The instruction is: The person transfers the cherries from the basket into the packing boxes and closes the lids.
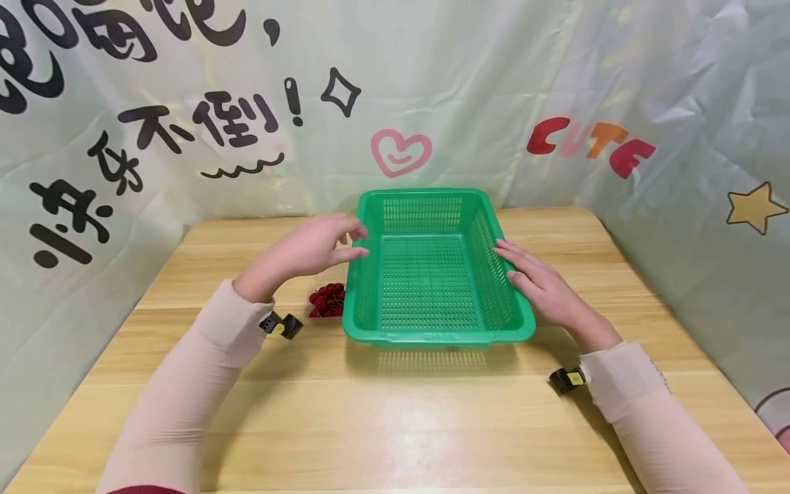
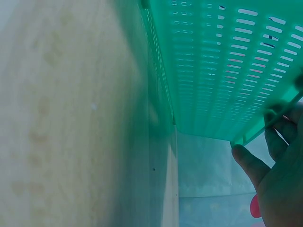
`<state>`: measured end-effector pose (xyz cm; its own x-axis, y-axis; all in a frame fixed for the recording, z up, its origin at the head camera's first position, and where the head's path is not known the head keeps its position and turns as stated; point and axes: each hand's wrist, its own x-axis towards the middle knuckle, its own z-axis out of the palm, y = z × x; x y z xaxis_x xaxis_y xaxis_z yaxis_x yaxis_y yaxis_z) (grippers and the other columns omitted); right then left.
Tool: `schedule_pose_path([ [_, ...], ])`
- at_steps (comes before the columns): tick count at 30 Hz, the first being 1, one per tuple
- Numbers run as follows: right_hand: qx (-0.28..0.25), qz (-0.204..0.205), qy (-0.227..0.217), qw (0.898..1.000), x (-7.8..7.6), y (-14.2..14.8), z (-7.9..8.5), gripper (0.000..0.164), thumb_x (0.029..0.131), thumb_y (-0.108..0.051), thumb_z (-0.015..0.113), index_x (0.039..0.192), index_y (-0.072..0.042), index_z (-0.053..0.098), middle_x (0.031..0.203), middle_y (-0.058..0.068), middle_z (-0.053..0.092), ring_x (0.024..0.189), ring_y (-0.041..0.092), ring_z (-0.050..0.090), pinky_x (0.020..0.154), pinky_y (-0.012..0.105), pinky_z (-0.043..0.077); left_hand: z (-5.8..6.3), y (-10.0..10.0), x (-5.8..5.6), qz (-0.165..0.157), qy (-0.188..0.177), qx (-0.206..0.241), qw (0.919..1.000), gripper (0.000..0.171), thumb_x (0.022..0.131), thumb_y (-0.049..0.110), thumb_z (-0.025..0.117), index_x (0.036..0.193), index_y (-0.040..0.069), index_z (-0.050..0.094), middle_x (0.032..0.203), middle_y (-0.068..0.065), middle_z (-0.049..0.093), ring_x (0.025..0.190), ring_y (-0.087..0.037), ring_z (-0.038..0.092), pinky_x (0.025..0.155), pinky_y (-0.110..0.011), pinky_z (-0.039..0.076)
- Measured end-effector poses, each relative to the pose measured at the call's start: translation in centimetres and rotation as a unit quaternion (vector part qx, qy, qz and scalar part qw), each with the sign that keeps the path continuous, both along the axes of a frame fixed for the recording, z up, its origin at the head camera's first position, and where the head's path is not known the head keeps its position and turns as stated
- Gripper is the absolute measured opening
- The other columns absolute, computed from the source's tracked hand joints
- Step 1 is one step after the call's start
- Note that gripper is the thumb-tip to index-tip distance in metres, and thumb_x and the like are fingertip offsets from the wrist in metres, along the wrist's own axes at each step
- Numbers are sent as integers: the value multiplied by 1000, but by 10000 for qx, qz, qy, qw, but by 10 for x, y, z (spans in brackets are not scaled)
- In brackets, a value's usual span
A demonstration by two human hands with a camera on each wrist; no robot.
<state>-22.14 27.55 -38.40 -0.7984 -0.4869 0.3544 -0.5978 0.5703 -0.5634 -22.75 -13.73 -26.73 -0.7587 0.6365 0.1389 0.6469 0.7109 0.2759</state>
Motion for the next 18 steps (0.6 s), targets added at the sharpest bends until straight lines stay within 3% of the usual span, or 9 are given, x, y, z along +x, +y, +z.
schedule_pose_path([
  [8,-9,-16,-72,10000,1,-1,1,46,105,-18,43,150,-11,39,159,5,26,147,26,17,108,65,21,25,40,-14,-326,36,-114,9994,27,95,30,66,114,10,64,108,-4,64,97,-21,59,87,-36,46],
  [18,14,-60,-70,10000,2,-1,1,46,105,-18,43,151,-14,39,159,4,26,147,27,19,108,65,22,34,82,-29,-655,9,-238,9976,26,96,32,64,113,13,66,106,0,63,94,-16,57,85,-32,44],
])
